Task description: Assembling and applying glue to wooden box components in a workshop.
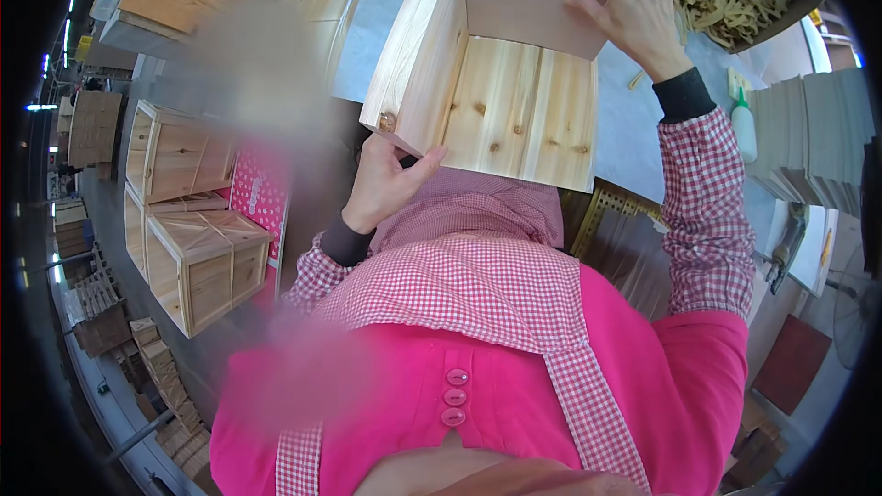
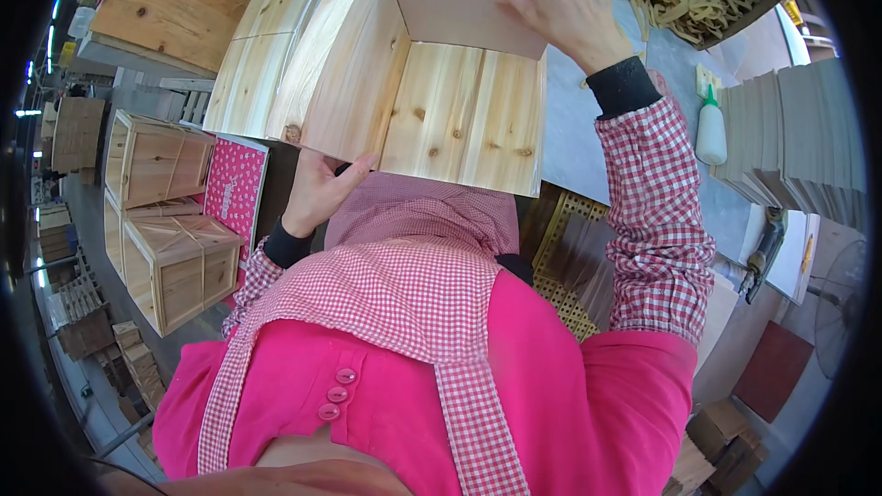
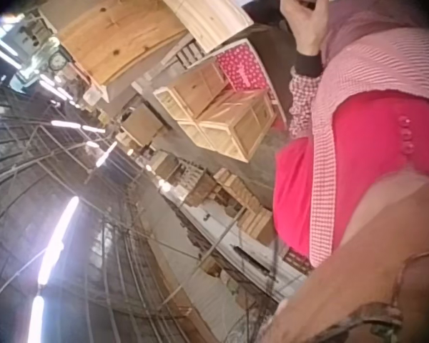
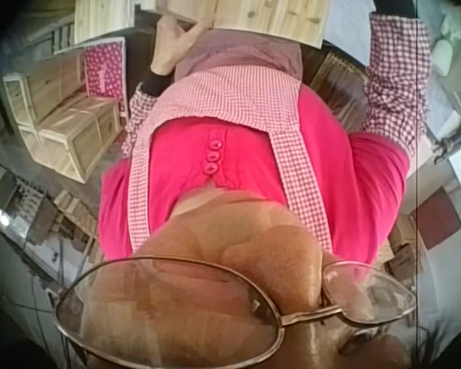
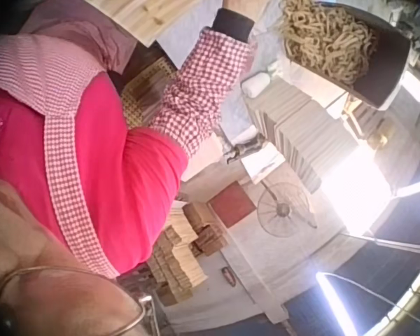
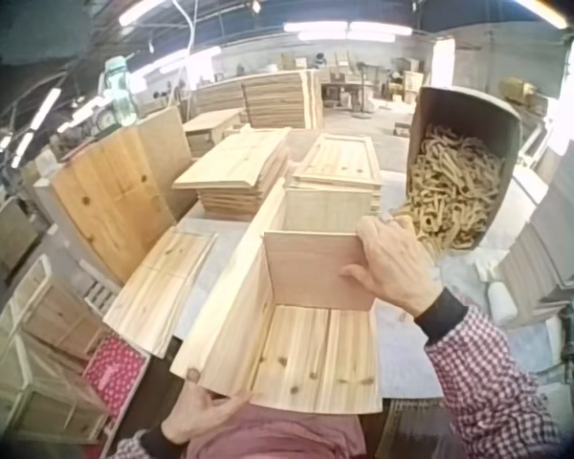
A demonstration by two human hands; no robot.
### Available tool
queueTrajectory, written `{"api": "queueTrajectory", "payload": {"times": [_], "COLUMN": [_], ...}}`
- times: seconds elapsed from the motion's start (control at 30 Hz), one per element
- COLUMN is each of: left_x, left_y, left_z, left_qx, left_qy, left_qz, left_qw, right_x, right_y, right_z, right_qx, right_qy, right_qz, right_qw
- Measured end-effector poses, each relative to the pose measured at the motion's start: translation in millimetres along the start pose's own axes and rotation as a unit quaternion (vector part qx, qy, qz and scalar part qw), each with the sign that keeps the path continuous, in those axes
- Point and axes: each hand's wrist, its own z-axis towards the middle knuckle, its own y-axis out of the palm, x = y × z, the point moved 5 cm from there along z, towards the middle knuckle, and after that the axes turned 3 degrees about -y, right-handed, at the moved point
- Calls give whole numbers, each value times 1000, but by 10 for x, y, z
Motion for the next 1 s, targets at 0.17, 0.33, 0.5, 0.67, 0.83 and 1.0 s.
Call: {"api": "queueTrajectory", "payload": {"times": [0.17, 0.33, 0.5, 0.67, 0.83, 1.0], "left_x": [-39, -44, -29, 28, -47, 8], "left_y": [56, 100, 57, -19, 18, -22], "left_z": [-25, -18, 7, -6, -24, -242], "left_qx": [4, 1, 24, 56, 44, 33], "left_qy": [-14, -21, 1, 5, 27, 20], "left_qz": [-23, -15, -20, -30, 5, 0], "left_qw": [1000, 1000, 1000, 998, 999, 999], "right_x": [114, 283, 371, 279, 81, -54], "right_y": [134, 294, 384, 145, 201, 66], "right_z": [-23, 25, 141, 30, -66, -74], "right_qx": [-21, -34, 147, 52, 73, 4], "right_qy": [-44, -50, -185, -77, -68, -27], "right_qz": [23, 34, 273, 26, -36, -92], "right_qw": [999, 998, 933, 995, 994, 995]}}
